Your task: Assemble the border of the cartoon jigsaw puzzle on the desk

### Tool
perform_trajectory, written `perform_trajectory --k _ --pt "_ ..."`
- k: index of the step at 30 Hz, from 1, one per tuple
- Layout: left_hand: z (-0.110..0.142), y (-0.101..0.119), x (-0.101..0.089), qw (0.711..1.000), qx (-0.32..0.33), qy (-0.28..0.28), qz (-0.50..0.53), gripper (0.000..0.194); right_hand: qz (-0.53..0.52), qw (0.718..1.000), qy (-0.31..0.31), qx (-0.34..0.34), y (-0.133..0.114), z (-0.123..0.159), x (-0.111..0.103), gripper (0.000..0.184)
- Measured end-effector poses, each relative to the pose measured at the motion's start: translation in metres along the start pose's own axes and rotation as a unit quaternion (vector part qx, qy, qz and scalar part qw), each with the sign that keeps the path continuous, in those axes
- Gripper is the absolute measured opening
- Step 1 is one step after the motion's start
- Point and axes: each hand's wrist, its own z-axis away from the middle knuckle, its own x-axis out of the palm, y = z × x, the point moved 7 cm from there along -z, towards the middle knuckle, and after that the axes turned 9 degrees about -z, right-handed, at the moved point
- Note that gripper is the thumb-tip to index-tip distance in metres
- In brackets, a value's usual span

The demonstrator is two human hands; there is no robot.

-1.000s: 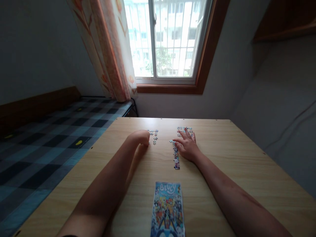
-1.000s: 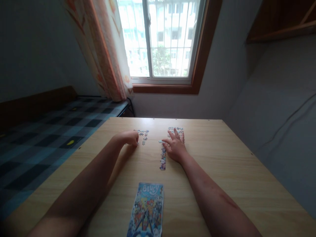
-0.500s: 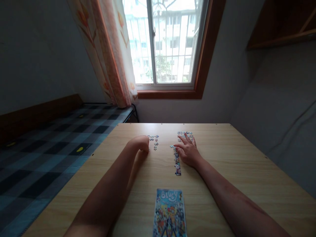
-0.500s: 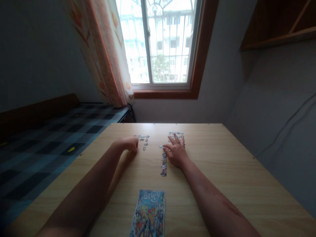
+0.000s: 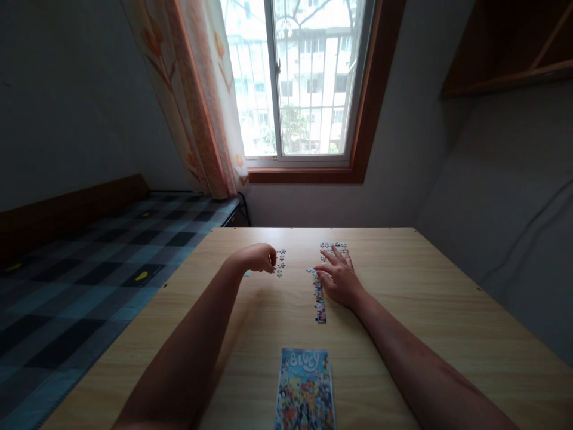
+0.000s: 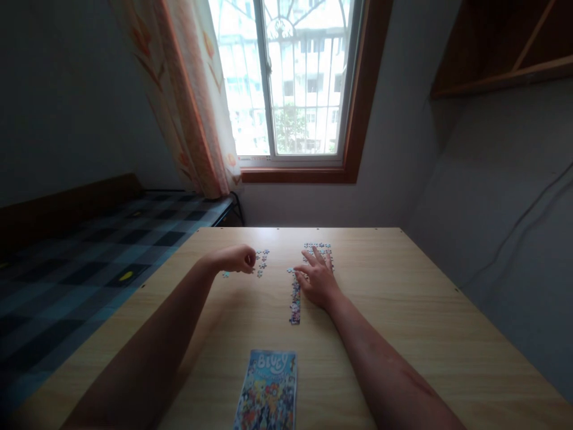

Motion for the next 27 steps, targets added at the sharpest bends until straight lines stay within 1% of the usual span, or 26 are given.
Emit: perform_trajectory --k 2,3,4,6,9,12,15,19,27 --pt "-0.004 0.019 -0.007 0.994 0.027 0.084 0.065 0.017 0.007 1.000 -0.004 0.001 0.000 -0.001 0.001 0.028" --pt "-0.006 0.028 -0.008 0.987 0.030 0.124 0.094 0.017 0.011 1.000 -0.008 0.002 0.000 -0.001 0.002 0.028" --pt "-0.009 0.037 -0.005 0.981 0.027 0.152 0.114 0.017 0.015 1.000 -0.012 0.003 0.000 -0.001 0.003 0.028" --pt "-0.016 0.051 0.006 0.975 0.017 0.179 0.131 0.016 0.021 1.000 -0.021 0.003 0.001 -0.001 0.005 0.029" --pt "-0.025 0.064 0.025 0.975 0.005 0.194 0.113 0.014 0.026 0.999 -0.030 0.003 0.002 -0.001 0.007 0.031" --pt "-0.029 0.062 0.034 0.974 -0.007 0.203 0.104 0.016 0.027 0.999 -0.030 -0.002 0.002 -0.002 0.007 0.031" --pt "-0.030 0.058 0.034 0.971 -0.013 0.213 0.107 0.018 0.026 0.999 -0.034 -0.005 0.002 -0.002 0.008 0.030" --pt "-0.030 0.058 0.034 0.971 -0.005 0.214 0.106 0.019 0.025 0.999 -0.040 -0.003 0.003 -0.003 0.009 0.028" --pt "-0.028 0.059 0.034 0.973 -0.029 0.225 0.046 0.022 0.023 0.999 -0.046 -0.006 0.002 -0.003 0.009 0.030"
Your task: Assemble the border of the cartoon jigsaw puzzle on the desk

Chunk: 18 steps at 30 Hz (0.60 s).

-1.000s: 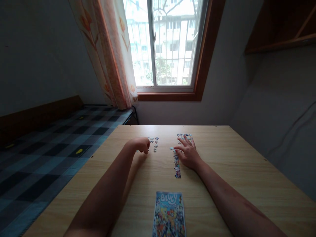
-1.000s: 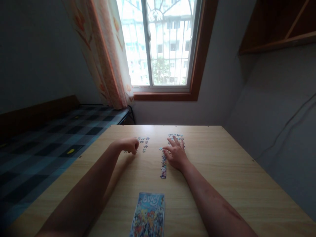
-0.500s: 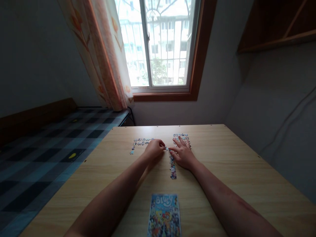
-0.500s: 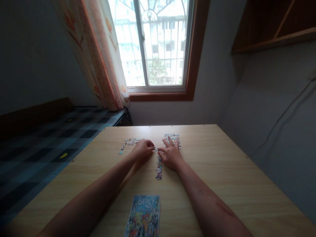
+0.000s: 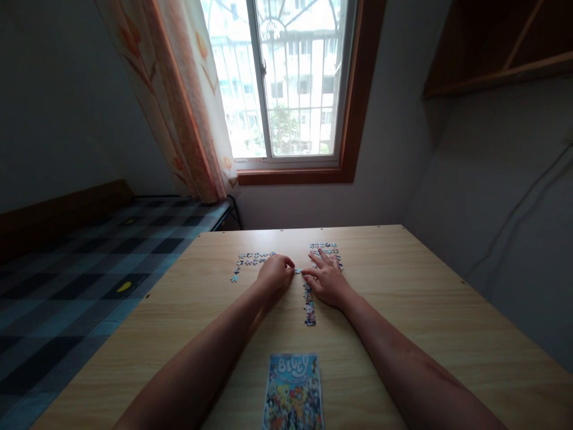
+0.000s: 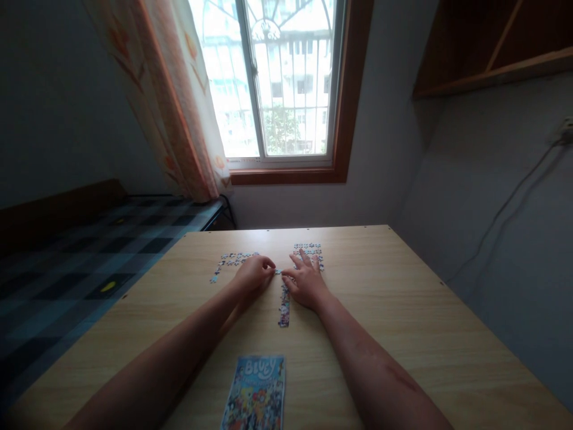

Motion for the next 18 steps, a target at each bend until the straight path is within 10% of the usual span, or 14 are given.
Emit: perform_trajectory --k 18 --pt "-0.0002 -0.0008 -0.0088 0.999 0.009 0.043 0.004 0.019 -0.033 0.998 0.043 0.035 0.0075 -0.0010 -0.0055 0.037"
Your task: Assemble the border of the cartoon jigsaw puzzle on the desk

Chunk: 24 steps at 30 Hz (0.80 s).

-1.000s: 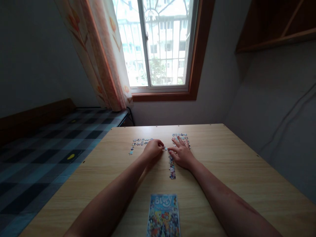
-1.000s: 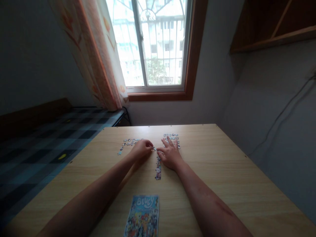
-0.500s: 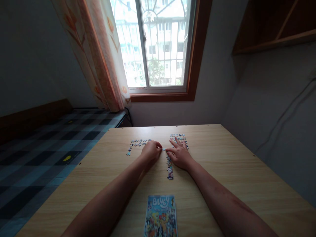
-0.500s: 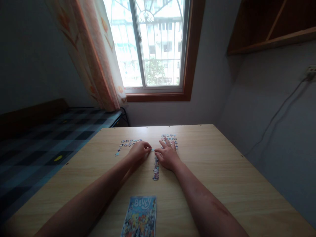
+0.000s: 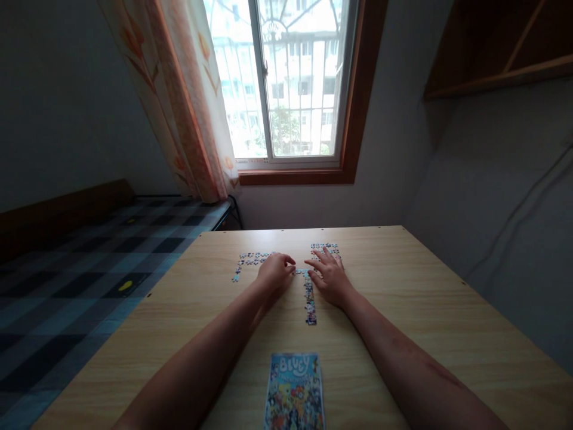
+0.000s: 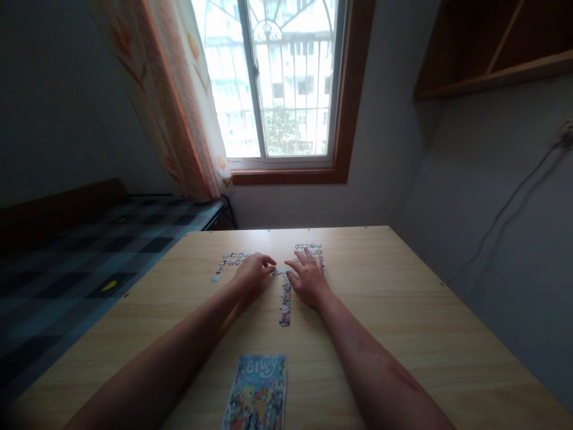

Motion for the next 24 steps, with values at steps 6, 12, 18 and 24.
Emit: perform_trajectory --k 6,12,18,24 --pt "-0.011 -0.038 -0.061 0.986 -0.046 0.144 0.063 0.022 0.002 1.000 0.012 0.015 0.003 0.000 -0.002 0.034" --pt "-0.003 -0.091 -0.120 0.982 -0.126 0.138 0.022 0.024 0.008 1.000 0.017 0.016 0.005 0.002 -0.001 0.032" --pt "0.005 -0.128 -0.104 0.968 -0.178 -0.090 -0.153 0.017 0.015 0.999 0.022 0.018 0.007 0.003 -0.001 0.034" --pt "0.000 -0.138 -0.083 0.961 -0.193 -0.089 -0.179 0.024 0.018 0.999 0.031 0.016 0.007 0.003 -0.002 0.034"
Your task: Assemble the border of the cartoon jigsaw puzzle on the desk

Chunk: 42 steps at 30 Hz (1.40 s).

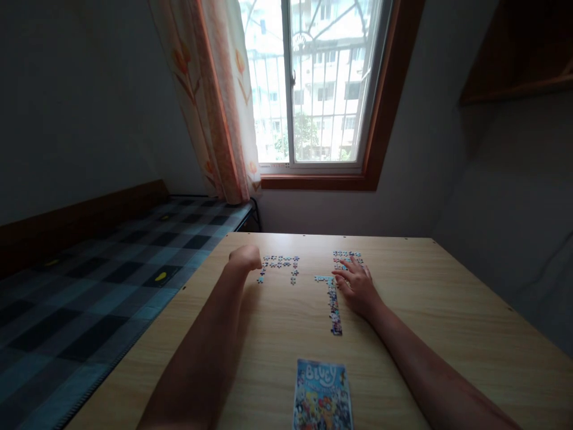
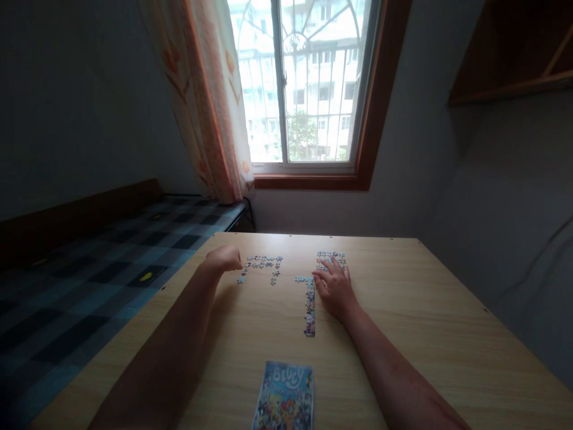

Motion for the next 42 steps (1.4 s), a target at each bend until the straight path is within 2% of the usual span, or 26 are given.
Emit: perform_trajectory --k 3,6,9,15,21,27,32,36,42 --pt "0.000 0.020 0.003 0.998 0.019 0.054 0.000 0.023 -0.004 1.000 0.001 -0.003 -0.001 0.000 0.000 0.033" --pt "0.005 0.050 0.008 0.991 0.070 0.114 0.005 0.031 -0.011 1.000 0.000 -0.001 -0.002 0.000 -0.001 0.033" --pt "0.009 0.071 0.018 0.984 0.105 0.142 0.003 0.034 -0.016 1.000 -0.002 0.001 -0.002 -0.001 -0.001 0.033" --pt "0.010 0.080 0.034 0.980 0.117 0.163 -0.010 0.034 -0.026 1.000 -0.007 0.003 -0.002 -0.002 0.000 0.033" --pt "0.018 0.086 0.037 0.965 0.128 0.229 -0.012 0.027 -0.030 0.999 -0.007 -0.008 -0.007 -0.002 -0.001 0.032" --pt "0.010 0.099 0.037 0.973 0.138 0.184 -0.010 0.034 -0.033 0.999 -0.012 -0.013 -0.011 -0.003 -0.002 0.032" --pt "0.001 0.133 0.028 0.979 0.180 0.099 0.003 0.037 -0.031 0.999 -0.016 -0.010 -0.011 -0.002 -0.002 0.031" --pt "0.021 0.148 0.027 0.967 0.245 0.063 -0.016 0.039 -0.027 0.999 -0.012 -0.016 -0.011 -0.001 -0.004 0.031" --pt "0.070 0.136 0.029 0.955 0.286 0.073 0.011 0.036 -0.021 1.000 -0.013 -0.016 -0.012 0.000 -0.004 0.032"
